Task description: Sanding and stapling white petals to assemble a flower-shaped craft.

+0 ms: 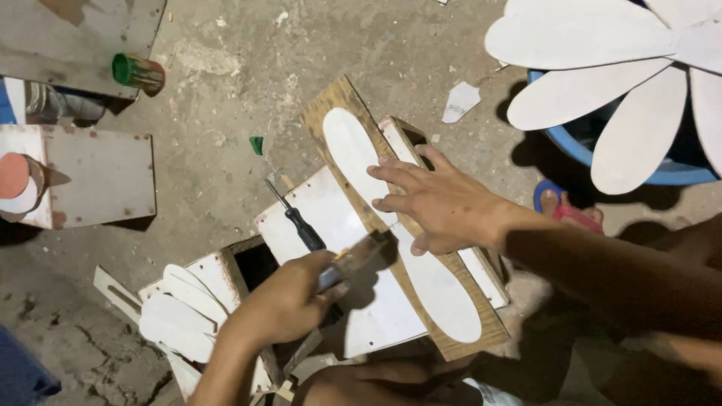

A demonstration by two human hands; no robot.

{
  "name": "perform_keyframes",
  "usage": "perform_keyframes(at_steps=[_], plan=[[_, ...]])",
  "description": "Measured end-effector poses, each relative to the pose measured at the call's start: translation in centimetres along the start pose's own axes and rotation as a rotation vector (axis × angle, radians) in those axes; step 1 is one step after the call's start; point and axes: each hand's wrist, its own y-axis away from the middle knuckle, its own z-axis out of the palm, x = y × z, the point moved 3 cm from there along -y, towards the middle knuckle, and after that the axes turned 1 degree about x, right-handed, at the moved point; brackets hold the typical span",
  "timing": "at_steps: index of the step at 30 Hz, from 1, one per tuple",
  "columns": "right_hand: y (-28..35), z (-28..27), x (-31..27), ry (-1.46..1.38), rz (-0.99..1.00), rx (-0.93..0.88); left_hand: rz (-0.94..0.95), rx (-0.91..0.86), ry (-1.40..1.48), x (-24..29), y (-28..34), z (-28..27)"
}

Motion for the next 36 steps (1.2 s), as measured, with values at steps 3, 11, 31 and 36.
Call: perform_keyframes(at_steps=[3,11,31,36], plan=[[-0.1,0.2,0.3,0.040,-0.004,0.045,0.172,0.051,-0.125,0.3,-1.9,1.1],[-0.1,-0.4,-0.1,0.033,0.018,-0.013,0.149,0.036,-0.129,1.7,-3.1,0.6],[0.0,-0.3,-0.1,0.021,0.011,0.009,0.134,0.009,-0.255,0.9,-4.6,0.9],[-0.1,-0.7,-0.3,-0.003,0.044,-0.056,0.056,-0.037,-0.291,1.0,-4.3,0.7]])
